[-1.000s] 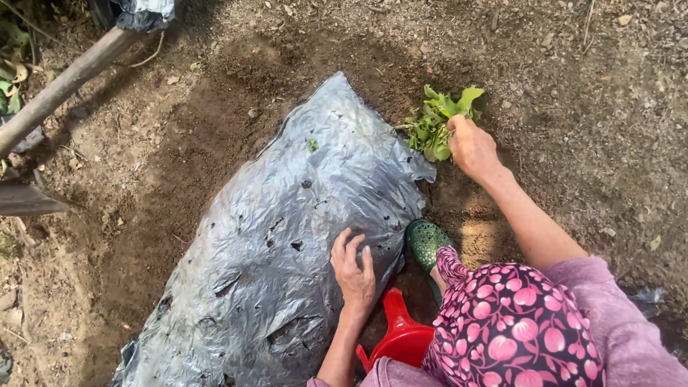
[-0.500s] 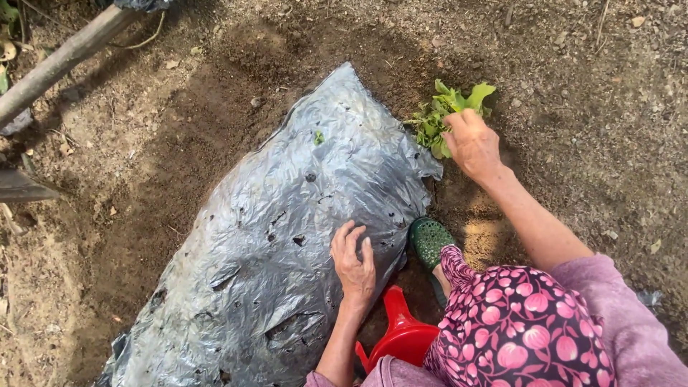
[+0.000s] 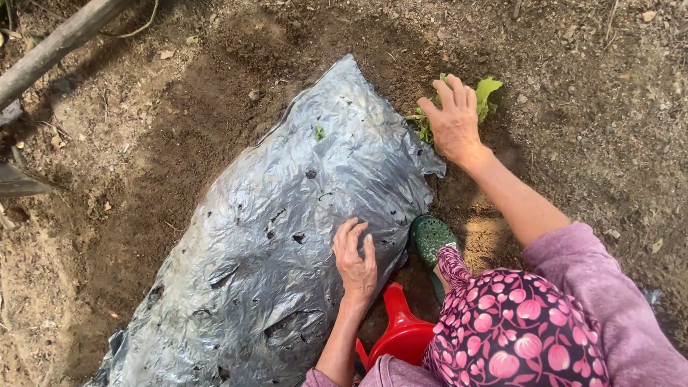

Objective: The person is sitting on a stool and planting green seedlings into pre-cut holes in a plastic-covered garden bed.

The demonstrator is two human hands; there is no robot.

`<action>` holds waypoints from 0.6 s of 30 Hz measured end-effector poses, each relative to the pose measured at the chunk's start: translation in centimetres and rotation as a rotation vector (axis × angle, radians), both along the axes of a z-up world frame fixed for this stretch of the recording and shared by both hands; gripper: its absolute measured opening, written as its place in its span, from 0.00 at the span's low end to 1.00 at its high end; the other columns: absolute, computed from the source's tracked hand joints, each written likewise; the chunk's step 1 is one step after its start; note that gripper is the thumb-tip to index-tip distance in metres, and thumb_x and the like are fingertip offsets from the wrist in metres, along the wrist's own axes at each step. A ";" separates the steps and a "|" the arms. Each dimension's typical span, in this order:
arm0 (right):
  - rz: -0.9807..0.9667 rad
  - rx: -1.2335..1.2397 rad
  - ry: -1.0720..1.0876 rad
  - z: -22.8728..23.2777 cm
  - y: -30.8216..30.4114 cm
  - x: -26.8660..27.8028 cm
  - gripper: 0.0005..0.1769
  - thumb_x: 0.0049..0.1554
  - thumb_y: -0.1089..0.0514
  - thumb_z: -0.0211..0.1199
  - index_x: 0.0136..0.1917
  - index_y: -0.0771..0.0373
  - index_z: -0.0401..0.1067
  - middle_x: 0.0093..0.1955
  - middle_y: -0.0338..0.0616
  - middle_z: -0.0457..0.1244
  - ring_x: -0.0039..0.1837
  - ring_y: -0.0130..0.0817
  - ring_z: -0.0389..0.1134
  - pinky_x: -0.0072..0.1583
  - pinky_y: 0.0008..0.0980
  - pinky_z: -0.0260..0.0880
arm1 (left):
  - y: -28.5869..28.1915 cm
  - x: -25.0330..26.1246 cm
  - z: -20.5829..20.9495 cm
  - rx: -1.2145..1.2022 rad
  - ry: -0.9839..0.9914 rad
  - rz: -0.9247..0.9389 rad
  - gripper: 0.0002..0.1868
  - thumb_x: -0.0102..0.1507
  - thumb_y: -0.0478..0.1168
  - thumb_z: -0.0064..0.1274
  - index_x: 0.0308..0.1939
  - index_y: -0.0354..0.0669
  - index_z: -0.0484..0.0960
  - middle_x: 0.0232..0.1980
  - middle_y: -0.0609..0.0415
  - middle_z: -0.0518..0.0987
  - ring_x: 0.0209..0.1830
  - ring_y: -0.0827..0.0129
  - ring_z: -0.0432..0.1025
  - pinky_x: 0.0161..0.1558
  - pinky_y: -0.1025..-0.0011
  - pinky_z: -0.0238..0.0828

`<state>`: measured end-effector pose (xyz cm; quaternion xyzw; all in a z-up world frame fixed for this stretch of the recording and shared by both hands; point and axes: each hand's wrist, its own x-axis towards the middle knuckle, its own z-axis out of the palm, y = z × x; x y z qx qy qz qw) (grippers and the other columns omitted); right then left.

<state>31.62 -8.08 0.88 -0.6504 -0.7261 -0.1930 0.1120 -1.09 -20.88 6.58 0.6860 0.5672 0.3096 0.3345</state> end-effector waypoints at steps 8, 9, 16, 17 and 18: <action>-0.058 -0.584 -0.020 1.0 1.4 1.0 0.06 0.57 0.65 0.61 0.44 0.56 0.75 0.73 0.52 0.58 0.80 0.55 0.49 0.72 0.57 0.53 | 0.4 0.5 1.6 -0.025 -0.010 -0.032 0.11 0.70 0.40 0.46 0.52 0.42 0.79 0.58 0.47 0.77 0.62 0.54 0.69 0.64 0.55 0.63; -0.061 -0.608 0.017 1.2 1.6 1.2 0.07 0.60 0.65 0.59 0.45 0.56 0.77 0.72 0.52 0.59 0.80 0.54 0.48 0.71 0.55 0.53 | 0.6 0.5 1.7 -0.016 -0.014 -0.034 0.11 0.70 0.40 0.46 0.52 0.42 0.79 0.58 0.47 0.77 0.61 0.54 0.70 0.64 0.56 0.63; -0.307 -0.938 0.204 7.6 3.4 -0.4 0.10 0.62 0.58 0.63 0.45 0.64 0.82 0.75 0.50 0.60 0.81 0.53 0.48 0.76 0.59 0.49 | 1.0 0.3 1.9 -0.020 -0.034 -0.037 0.11 0.70 0.40 0.44 0.53 0.42 0.79 0.57 0.47 0.76 0.60 0.54 0.70 0.65 0.56 0.62; -0.301 -0.861 0.059 6.4 3.2 0.1 0.13 0.63 0.51 0.64 0.45 0.60 0.82 0.64 0.42 0.62 0.77 0.47 0.53 0.73 0.53 0.55 | 0.9 0.3 1.8 -0.015 -0.031 -0.036 0.11 0.70 0.41 0.44 0.52 0.42 0.79 0.57 0.47 0.77 0.61 0.54 0.70 0.66 0.56 0.62; -0.294 -0.781 -0.084 5.1 3.0 0.7 0.16 0.64 0.44 0.64 0.45 0.56 0.82 0.53 0.33 0.64 0.72 0.41 0.57 0.69 0.48 0.61 | 0.9 0.3 1.8 -0.009 -0.028 -0.036 0.12 0.71 0.41 0.44 0.52 0.41 0.79 0.57 0.47 0.77 0.61 0.54 0.70 0.67 0.55 0.61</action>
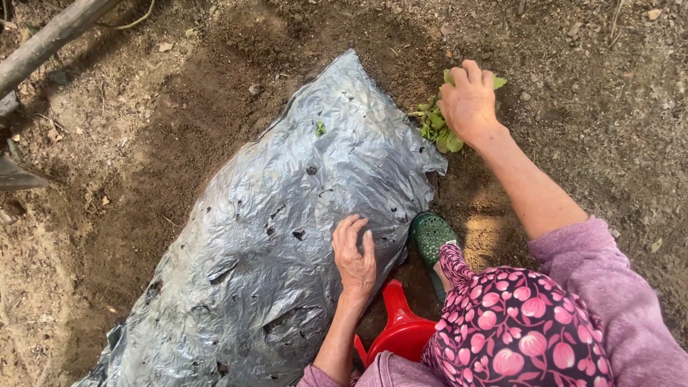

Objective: The person is sitting on a stool and planting green seedlings into pre-cut holes in a plastic-covered garden bed.

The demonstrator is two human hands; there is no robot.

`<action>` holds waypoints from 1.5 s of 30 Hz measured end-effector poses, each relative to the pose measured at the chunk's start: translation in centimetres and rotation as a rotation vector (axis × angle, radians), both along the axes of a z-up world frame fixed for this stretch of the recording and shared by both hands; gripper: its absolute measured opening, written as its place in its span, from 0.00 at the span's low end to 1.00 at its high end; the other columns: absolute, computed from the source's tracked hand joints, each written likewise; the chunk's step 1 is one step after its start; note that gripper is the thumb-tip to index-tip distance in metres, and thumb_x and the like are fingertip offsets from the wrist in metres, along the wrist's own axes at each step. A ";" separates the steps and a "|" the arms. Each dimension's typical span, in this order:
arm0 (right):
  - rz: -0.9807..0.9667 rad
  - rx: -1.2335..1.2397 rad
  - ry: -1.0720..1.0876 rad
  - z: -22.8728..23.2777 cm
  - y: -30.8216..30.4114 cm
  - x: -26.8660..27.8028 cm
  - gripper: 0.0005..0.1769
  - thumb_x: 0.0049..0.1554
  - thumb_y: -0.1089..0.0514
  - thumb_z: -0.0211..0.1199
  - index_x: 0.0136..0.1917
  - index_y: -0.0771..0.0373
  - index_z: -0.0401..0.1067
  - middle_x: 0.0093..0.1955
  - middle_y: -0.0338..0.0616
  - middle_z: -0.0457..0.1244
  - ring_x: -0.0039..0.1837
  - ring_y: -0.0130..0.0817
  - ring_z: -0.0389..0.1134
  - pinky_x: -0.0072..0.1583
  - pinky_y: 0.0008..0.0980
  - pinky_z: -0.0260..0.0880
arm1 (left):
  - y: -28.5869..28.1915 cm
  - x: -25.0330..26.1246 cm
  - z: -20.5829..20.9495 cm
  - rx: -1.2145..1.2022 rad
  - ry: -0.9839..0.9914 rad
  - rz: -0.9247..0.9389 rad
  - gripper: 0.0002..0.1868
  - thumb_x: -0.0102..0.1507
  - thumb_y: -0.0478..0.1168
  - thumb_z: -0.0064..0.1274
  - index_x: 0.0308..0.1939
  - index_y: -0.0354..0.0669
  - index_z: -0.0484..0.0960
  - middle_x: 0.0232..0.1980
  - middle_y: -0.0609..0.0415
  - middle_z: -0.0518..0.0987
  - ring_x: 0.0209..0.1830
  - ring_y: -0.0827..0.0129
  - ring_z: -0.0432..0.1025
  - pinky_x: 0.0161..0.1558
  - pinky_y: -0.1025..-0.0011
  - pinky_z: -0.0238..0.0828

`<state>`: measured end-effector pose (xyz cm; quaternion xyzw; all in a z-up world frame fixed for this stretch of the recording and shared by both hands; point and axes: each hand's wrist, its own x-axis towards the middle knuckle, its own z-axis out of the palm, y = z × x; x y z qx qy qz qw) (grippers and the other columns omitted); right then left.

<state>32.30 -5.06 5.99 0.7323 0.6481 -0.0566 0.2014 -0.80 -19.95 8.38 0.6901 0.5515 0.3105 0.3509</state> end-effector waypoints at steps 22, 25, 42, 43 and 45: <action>0.344 0.006 -0.016 -6.3 -0.4 -0.1 0.09 0.59 0.55 0.62 0.52 0.42 0.74 0.71 0.44 0.59 0.78 0.50 0.51 0.68 0.52 0.60 | 0.1 0.3 0.3 0.010 0.007 -0.016 0.12 0.72 0.43 0.44 0.51 0.41 0.79 0.56 0.47 0.77 0.60 0.55 0.71 0.65 0.55 0.63; 0.352 0.056 -0.004 -6.7 -0.7 0.6 0.10 0.59 0.57 0.61 0.54 0.44 0.76 0.70 0.39 0.61 0.77 0.47 0.53 0.67 0.49 0.61 | -0.1 0.3 0.3 0.008 0.008 -0.019 0.12 0.71 0.42 0.44 0.52 0.41 0.79 0.56 0.46 0.77 0.61 0.54 0.70 0.64 0.54 0.64; -0.859 -0.197 1.862 7.1 -2.6 -4.0 0.06 0.62 0.63 0.59 0.54 0.62 0.71 0.55 0.48 0.63 0.63 0.44 0.68 0.67 0.49 0.71 | 5.8 5.4 2.4 -0.140 -0.245 0.021 0.13 0.72 0.43 0.44 0.58 0.46 0.77 0.61 0.48 0.73 0.63 0.49 0.71 0.62 0.51 0.67; -0.859 -0.195 1.862 7.2 -2.6 -4.6 0.06 0.62 0.63 0.59 0.54 0.62 0.71 0.55 0.48 0.63 0.63 0.44 0.68 0.67 0.49 0.71 | 6.0 5.8 2.2 -0.140 -0.245 0.020 0.13 0.72 0.43 0.44 0.58 0.46 0.77 0.61 0.48 0.73 0.63 0.49 0.71 0.62 0.51 0.67; -0.905 -0.304 1.930 7.4 -2.9 -5.9 0.04 0.62 0.62 0.61 0.52 0.62 0.73 0.49 0.48 0.67 0.55 0.41 0.72 0.59 0.44 0.75 | 6.4 6.5 1.7 -0.310 -0.359 0.074 0.18 0.71 0.46 0.47 0.63 0.46 0.77 0.63 0.46 0.71 0.62 0.51 0.71 0.60 0.51 0.70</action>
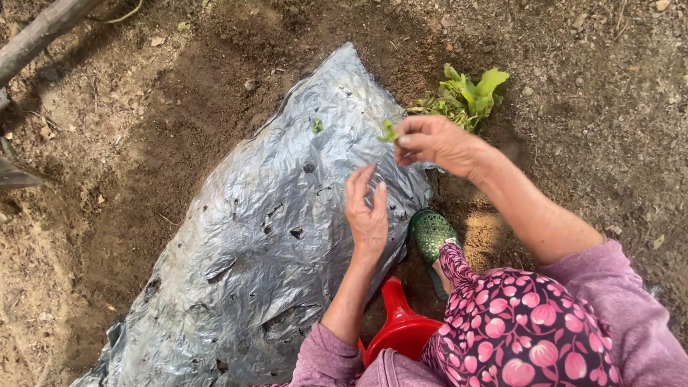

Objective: The person is sitting on a stool and planting green seedlings into pre-cut holes in a plastic-covered garden bed.

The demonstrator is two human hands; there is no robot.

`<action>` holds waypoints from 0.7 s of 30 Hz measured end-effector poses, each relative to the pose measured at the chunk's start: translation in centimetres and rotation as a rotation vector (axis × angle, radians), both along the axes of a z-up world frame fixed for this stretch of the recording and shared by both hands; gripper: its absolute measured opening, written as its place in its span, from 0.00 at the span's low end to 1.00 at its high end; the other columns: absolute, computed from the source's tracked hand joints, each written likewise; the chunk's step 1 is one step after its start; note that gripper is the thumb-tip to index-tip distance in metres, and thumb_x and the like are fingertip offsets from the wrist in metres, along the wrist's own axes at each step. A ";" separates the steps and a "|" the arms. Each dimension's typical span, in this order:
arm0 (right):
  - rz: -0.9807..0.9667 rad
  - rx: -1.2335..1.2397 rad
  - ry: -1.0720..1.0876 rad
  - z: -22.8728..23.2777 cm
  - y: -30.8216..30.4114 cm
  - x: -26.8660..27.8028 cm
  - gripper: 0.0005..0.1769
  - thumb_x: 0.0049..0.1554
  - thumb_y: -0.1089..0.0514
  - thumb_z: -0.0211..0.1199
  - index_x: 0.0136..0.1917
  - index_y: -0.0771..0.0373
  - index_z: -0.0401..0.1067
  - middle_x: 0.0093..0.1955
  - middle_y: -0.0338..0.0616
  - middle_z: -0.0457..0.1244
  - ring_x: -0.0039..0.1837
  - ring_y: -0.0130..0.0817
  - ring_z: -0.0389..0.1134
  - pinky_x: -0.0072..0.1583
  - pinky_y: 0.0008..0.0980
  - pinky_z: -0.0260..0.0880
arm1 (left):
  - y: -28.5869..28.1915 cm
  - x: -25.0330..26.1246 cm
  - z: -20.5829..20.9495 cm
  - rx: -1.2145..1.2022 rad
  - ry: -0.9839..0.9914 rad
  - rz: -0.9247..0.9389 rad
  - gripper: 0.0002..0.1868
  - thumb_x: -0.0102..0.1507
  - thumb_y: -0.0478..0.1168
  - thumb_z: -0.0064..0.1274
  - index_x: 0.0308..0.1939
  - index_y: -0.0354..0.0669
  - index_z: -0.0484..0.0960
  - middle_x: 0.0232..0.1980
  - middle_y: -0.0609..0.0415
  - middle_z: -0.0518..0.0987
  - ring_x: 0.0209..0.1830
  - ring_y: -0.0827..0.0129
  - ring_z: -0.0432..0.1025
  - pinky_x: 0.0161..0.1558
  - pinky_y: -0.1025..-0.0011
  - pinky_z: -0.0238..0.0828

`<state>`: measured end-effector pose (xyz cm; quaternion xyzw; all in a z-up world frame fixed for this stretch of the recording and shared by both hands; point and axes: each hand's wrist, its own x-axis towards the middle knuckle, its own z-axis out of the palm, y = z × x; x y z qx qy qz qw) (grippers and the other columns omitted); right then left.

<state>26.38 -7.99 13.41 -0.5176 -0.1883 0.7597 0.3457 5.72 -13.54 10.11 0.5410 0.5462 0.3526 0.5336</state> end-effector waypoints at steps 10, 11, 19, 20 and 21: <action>0.037 -0.107 0.030 -3.9 -2.6 -3.5 0.06 0.61 0.58 0.64 0.50 0.62 0.72 0.42 0.42 0.68 0.44 0.33 0.73 0.46 0.34 0.78 | -1.0 1.3 -4.0 -0.199 -0.201 0.187 0.17 0.70 0.45 0.53 0.60 0.44 0.82 0.58 0.48 0.77 0.60 0.64 0.73 0.59 0.61 0.71; 0.061 -0.099 -0.047 -3.8 -2.7 -3.7 0.05 0.62 0.59 0.63 0.49 0.62 0.72 0.40 0.42 0.68 0.42 0.32 0.73 0.44 0.31 0.77 | -1.1 1.4 -3.9 -0.206 -0.213 0.213 0.16 0.70 0.44 0.53 0.59 0.44 0.82 0.56 0.49 0.78 0.58 0.68 0.72 0.59 0.62 0.71; 0.313 0.220 -0.541 -5.6 -4.8 -4.7 0.03 0.59 0.59 0.62 0.47 0.60 0.74 0.35 0.44 0.70 0.39 0.31 0.75 0.40 0.31 0.74 | -1.7 1.2 -4.4 -0.259 -0.250 0.318 0.11 0.69 0.43 0.56 0.53 0.48 0.86 0.47 0.56 0.82 0.51 0.78 0.71 0.57 0.66 0.72; 0.392 0.293 -0.619 -5.8 -5.0 -4.9 0.04 0.58 0.57 0.63 0.47 0.56 0.74 0.35 0.42 0.70 0.39 0.31 0.75 0.42 0.33 0.74 | -1.7 1.0 -4.5 -0.266 -0.236 0.330 0.11 0.68 0.43 0.57 0.53 0.49 0.86 0.47 0.56 0.84 0.50 0.78 0.72 0.56 0.66 0.73; 0.469 0.363 -0.701 -5.9 -5.3 -4.9 0.05 0.57 0.55 0.63 0.47 0.53 0.73 0.34 0.40 0.70 0.39 0.30 0.75 0.44 0.35 0.74 | -1.6 1.0 -4.6 -0.274 -0.226 0.338 0.11 0.67 0.43 0.57 0.53 0.49 0.87 0.47 0.55 0.85 0.49 0.78 0.74 0.55 0.66 0.73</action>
